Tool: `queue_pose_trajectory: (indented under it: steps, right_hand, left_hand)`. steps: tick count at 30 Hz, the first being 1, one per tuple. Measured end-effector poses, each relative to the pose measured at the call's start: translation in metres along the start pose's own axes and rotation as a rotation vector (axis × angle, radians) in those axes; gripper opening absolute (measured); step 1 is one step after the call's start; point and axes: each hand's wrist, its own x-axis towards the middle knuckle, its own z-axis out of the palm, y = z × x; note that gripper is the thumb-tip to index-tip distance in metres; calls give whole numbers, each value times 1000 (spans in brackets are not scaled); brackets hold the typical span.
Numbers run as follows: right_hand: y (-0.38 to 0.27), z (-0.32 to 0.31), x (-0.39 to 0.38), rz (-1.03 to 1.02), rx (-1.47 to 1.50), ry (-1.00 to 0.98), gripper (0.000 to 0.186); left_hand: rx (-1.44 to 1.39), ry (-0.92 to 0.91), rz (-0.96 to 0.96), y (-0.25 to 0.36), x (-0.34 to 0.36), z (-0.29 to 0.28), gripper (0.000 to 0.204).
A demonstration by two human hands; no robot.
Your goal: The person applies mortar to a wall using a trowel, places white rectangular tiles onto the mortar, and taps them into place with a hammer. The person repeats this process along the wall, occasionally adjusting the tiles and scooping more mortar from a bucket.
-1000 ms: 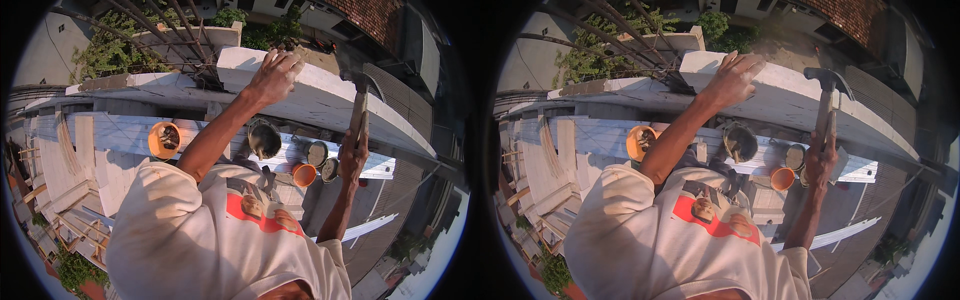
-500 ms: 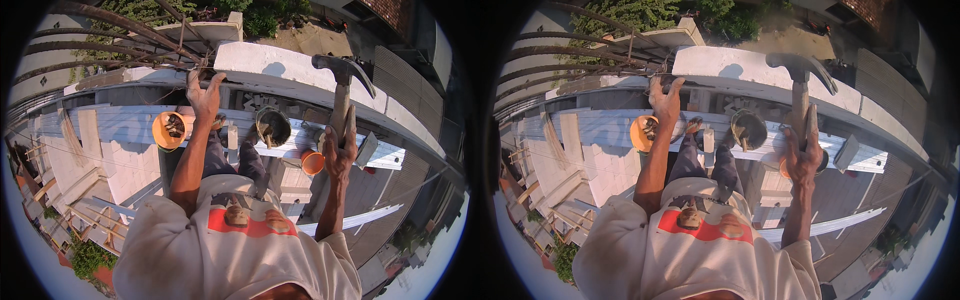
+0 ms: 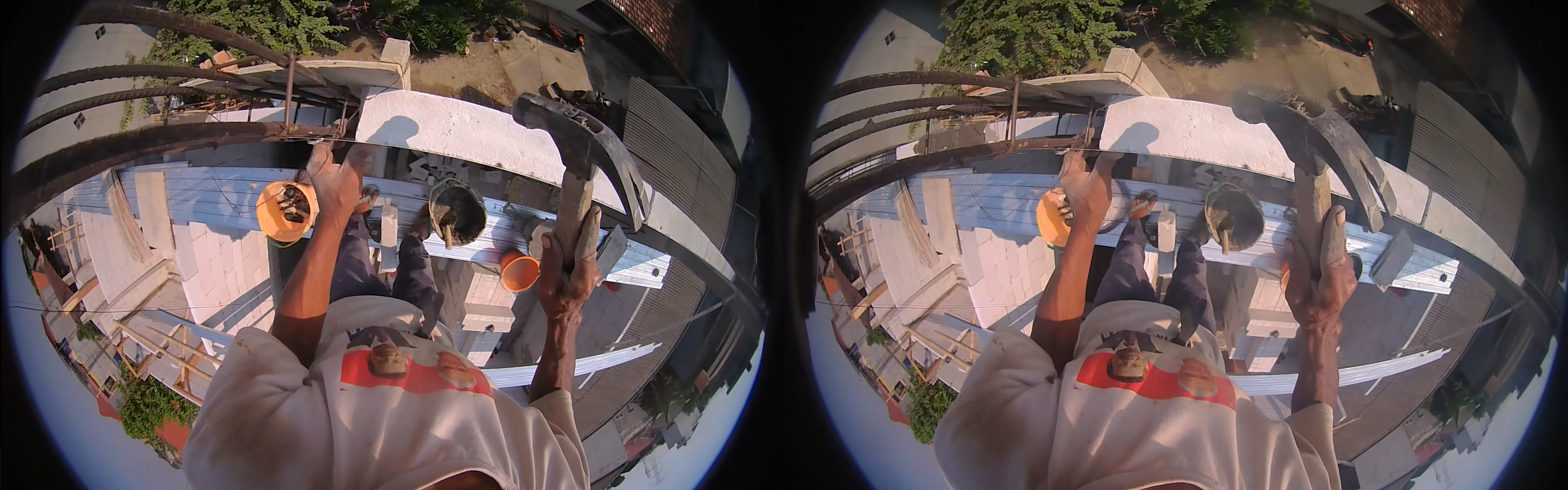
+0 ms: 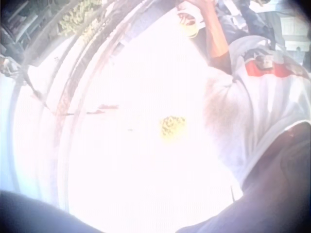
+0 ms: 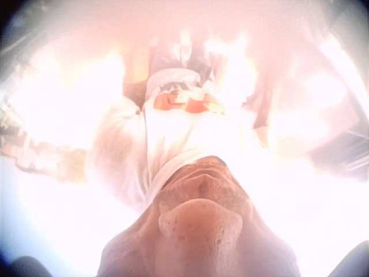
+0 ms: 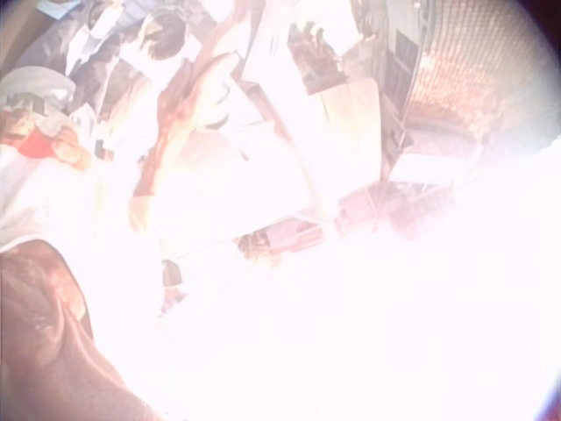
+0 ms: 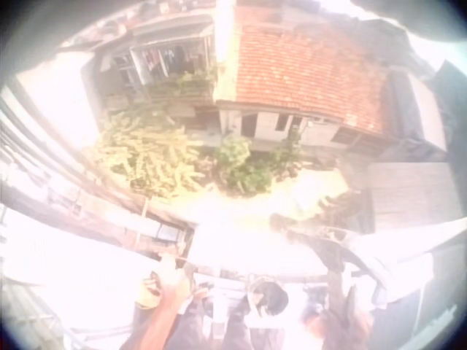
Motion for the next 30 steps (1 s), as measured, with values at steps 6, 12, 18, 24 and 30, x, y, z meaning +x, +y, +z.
queue_pose_trajectory:
  steps: [6,12,18,24,30]
  right_hand:
    - [7,-7,12,152,-105,-379,71]
    - [3,3,8,15,-71,-187,80]
    - [7,-11,0,74,-70,-233,66]
    - [12,-18,6,133,-190,-435,71]
    - [21,-12,-5,74,-216,-336,70]
  left_hand:
    - [-18,-4,-163,0,-3,-3,50]
    - [52,20,-179,-28,-7,-9,41]
    - [-287,-88,-342,-28,2,-16,43]
    - [86,-25,-144,-1,-1,-5,53]
    - [74,-27,-84,-15,1,-6,51]
